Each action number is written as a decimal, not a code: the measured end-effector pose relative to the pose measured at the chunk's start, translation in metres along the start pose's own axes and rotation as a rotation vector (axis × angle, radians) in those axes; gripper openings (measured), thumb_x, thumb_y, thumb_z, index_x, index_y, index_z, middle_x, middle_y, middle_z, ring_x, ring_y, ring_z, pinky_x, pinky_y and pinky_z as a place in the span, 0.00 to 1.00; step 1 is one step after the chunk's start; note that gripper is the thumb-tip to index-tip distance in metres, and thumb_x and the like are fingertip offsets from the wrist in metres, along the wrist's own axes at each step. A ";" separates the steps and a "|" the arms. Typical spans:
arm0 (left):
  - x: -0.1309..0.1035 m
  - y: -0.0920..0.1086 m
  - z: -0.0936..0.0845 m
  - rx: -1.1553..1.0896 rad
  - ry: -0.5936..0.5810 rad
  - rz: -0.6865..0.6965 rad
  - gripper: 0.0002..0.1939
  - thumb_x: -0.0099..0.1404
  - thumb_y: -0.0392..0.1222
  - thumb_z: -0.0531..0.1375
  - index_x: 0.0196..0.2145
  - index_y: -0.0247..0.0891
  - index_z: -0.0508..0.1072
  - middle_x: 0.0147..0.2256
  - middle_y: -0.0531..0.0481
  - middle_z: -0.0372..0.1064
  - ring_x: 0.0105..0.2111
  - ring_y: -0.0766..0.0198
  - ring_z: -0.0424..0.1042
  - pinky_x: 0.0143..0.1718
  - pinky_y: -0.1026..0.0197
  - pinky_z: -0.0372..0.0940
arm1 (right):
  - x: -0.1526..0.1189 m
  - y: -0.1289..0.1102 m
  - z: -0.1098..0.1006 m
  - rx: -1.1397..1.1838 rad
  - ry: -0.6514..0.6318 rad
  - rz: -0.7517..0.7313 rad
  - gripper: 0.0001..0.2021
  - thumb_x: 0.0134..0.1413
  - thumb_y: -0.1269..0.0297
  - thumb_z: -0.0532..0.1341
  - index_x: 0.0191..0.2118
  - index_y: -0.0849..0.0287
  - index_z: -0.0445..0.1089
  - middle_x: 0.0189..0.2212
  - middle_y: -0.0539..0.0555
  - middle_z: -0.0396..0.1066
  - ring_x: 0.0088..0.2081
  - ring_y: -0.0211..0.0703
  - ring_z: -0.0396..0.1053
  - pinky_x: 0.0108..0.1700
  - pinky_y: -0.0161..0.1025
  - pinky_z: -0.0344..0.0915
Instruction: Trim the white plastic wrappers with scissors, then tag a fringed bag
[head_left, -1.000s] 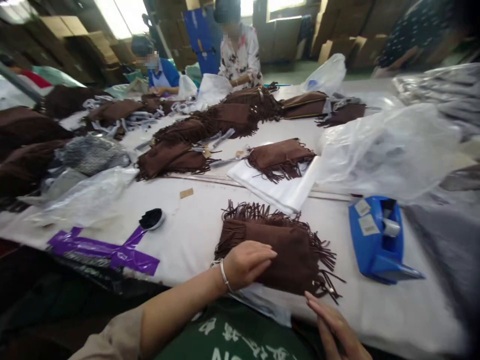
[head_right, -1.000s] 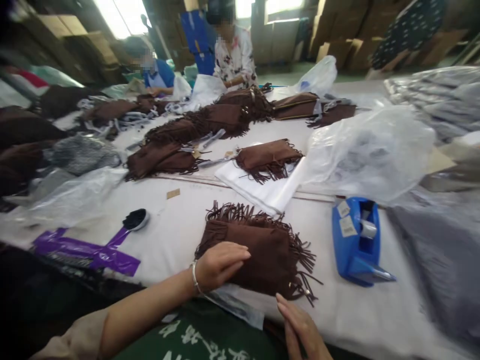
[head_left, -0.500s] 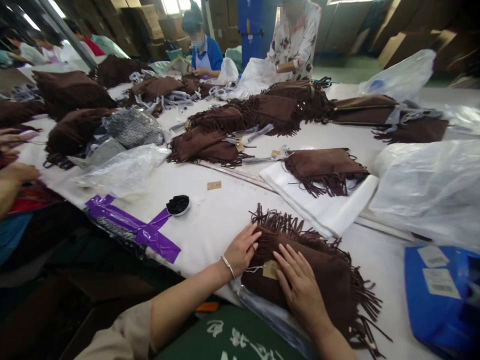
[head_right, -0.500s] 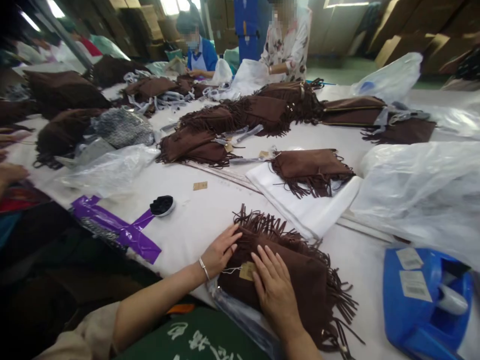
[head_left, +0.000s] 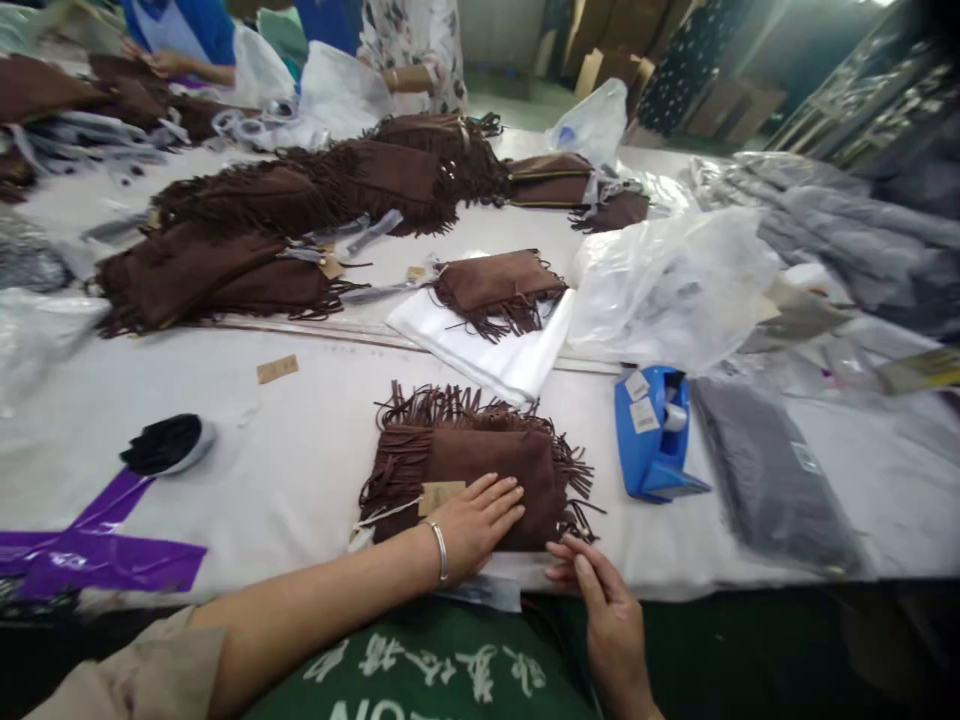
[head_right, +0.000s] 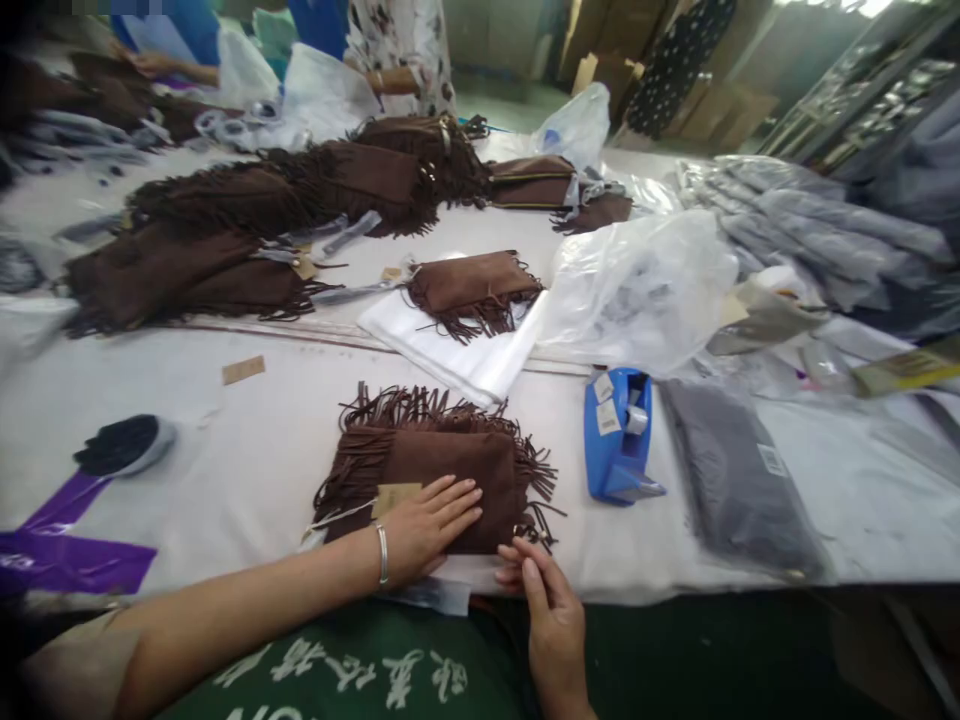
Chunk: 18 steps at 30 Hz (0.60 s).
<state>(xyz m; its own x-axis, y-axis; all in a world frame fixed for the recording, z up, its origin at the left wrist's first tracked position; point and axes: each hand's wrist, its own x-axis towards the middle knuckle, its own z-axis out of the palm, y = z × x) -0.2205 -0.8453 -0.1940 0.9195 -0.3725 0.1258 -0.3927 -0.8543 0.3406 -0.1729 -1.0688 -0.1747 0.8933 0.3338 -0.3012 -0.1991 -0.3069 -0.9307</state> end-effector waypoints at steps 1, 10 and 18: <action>0.007 0.003 0.005 0.022 0.000 0.010 0.32 0.58 0.40 0.58 0.59 0.28 0.57 0.62 0.35 0.48 0.63 0.48 0.44 0.62 0.44 0.42 | -0.005 0.006 -0.006 0.072 0.001 0.080 0.20 0.56 0.50 0.56 0.48 0.59 0.67 0.42 0.58 0.74 0.36 0.46 0.73 0.42 0.43 0.68; 0.008 0.019 -0.003 0.080 0.258 0.126 0.24 0.62 0.32 0.50 0.56 0.30 0.60 0.55 0.37 0.62 0.58 0.57 0.58 0.58 0.51 0.57 | 0.013 -0.009 0.001 0.790 -0.586 0.321 0.37 0.56 0.38 0.36 0.54 0.61 0.63 0.55 0.62 0.64 0.56 0.50 0.62 0.60 0.53 0.54; 0.000 0.031 -0.012 0.134 0.309 0.134 0.25 0.62 0.30 0.48 0.57 0.32 0.58 0.55 0.39 0.62 0.59 0.58 0.57 0.58 0.51 0.56 | 0.095 -0.030 0.023 0.640 -0.402 -0.040 0.46 0.49 0.31 0.30 0.55 0.61 0.63 0.54 0.61 0.65 0.57 0.52 0.59 0.56 0.56 0.57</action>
<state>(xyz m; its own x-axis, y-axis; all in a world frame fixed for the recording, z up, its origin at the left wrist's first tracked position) -0.2322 -0.8676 -0.1717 0.8142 -0.3743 0.4439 -0.4901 -0.8529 0.1798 -0.0913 -1.0076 -0.1798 0.7134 0.6706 -0.2033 -0.4746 0.2489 -0.8443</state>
